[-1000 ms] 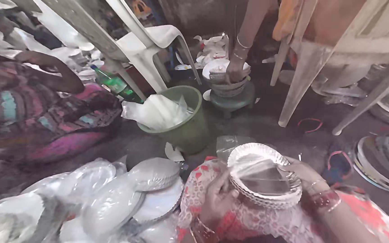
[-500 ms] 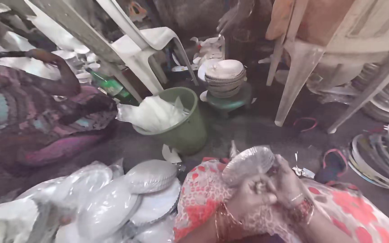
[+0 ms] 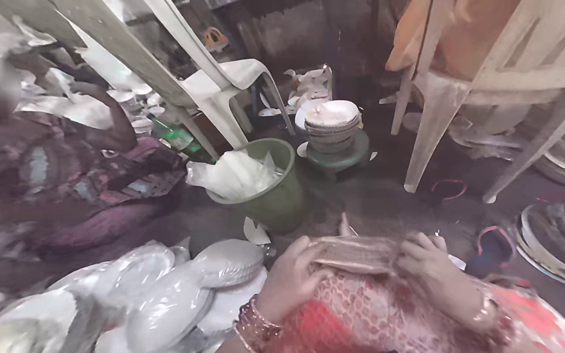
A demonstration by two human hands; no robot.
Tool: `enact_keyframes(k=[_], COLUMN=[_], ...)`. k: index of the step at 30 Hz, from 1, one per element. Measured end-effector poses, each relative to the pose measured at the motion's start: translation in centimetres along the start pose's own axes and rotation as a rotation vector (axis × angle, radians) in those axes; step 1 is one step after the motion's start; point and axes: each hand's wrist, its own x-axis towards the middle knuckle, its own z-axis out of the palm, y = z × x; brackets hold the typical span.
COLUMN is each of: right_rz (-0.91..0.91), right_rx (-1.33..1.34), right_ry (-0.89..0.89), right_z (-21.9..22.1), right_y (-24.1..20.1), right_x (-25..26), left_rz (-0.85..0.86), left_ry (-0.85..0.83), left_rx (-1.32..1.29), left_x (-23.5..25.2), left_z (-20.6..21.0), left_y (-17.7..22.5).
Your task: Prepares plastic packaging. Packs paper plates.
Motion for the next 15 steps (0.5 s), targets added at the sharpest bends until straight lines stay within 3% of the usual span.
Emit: enact_keyframes(k=[3, 6, 8, 10, 13, 15], right_rz=[-0.139, -0.074, -0.074, -0.17, -0.26, -0.256], right_rx=[0.079, 0.017, -0.08, -0.105, 0.148, 0.317], right_ry=[-0.165, -0.472, -0.477, -0.376, -0.397, -0.412], right_z=[-2.5, -4.7, -5.4, -5.9, -7.7, -8.6], right_y=[-0.9, -1.9, -1.2, -0.4, -1.7, -2.9], right_x=[-1.4, -2.1, -2.5, -2.6, -1.9, -1.7], left_rz=[0.266, 0.409, 0.402, 0.284, -0.154, -0.341], left_ry=[-0.149, -0.081, -0.015, -0.038, -0.31, -0.304], left_rx=[0.225, 0.303, 0.337, 0.249, -0.286, -0.43], left_x=[-0.9, -1.1, -1.0, -1.0, -0.3, 0.2], left_z=[-0.4, -0.1, 0.0, 0.2, -1.2, -1.4], left_y=[-0.6, 0.0, 0.9, 2.3, 3.8, 3.3])
